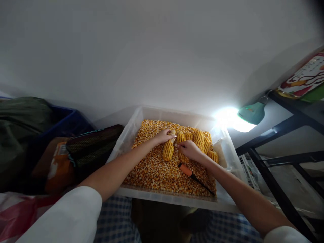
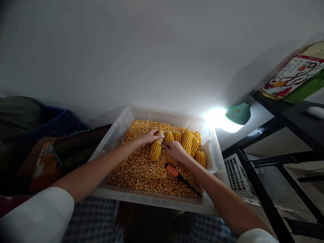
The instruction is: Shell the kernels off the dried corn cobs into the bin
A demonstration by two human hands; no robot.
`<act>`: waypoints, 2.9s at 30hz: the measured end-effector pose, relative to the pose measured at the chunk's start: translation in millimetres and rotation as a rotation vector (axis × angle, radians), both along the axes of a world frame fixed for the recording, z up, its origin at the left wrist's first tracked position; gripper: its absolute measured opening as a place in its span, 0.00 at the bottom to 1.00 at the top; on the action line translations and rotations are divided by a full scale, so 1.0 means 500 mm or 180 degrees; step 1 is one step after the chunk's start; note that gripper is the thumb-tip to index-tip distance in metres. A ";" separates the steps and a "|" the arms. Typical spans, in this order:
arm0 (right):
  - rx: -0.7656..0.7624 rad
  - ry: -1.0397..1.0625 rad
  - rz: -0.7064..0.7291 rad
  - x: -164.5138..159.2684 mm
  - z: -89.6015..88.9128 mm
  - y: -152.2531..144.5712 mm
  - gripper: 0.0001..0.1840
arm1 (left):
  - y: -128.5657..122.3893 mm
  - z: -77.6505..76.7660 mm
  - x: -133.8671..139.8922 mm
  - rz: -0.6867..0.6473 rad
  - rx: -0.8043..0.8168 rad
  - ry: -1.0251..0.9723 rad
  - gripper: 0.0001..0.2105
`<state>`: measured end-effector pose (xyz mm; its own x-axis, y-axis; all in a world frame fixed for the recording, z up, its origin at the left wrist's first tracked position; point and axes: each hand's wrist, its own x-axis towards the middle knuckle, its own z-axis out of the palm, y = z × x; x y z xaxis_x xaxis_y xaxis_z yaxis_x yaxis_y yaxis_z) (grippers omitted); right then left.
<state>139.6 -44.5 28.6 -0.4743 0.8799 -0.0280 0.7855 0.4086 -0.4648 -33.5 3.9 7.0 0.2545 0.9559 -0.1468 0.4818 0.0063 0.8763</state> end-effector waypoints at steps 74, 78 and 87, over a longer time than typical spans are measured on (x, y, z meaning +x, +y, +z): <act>-0.1071 0.0201 0.0272 0.035 0.057 0.017 0.21 | -0.017 0.057 0.002 -0.0140 0.0461 0.0985 0.23; -0.0903 0.0138 0.0304 0.025 0.039 0.013 0.23 | -0.005 0.041 -0.005 -0.0128 0.0313 0.0752 0.22; -0.0581 0.0100 0.0176 0.010 0.015 0.008 0.23 | 0.004 0.020 -0.012 -0.0099 -0.0174 0.0495 0.25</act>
<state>144.8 -40.4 36.2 -0.5250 0.8341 -0.1692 0.7481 0.3575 -0.5591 -39.4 6.1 16.8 0.2540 0.9374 -0.2383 0.6124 0.0348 0.7898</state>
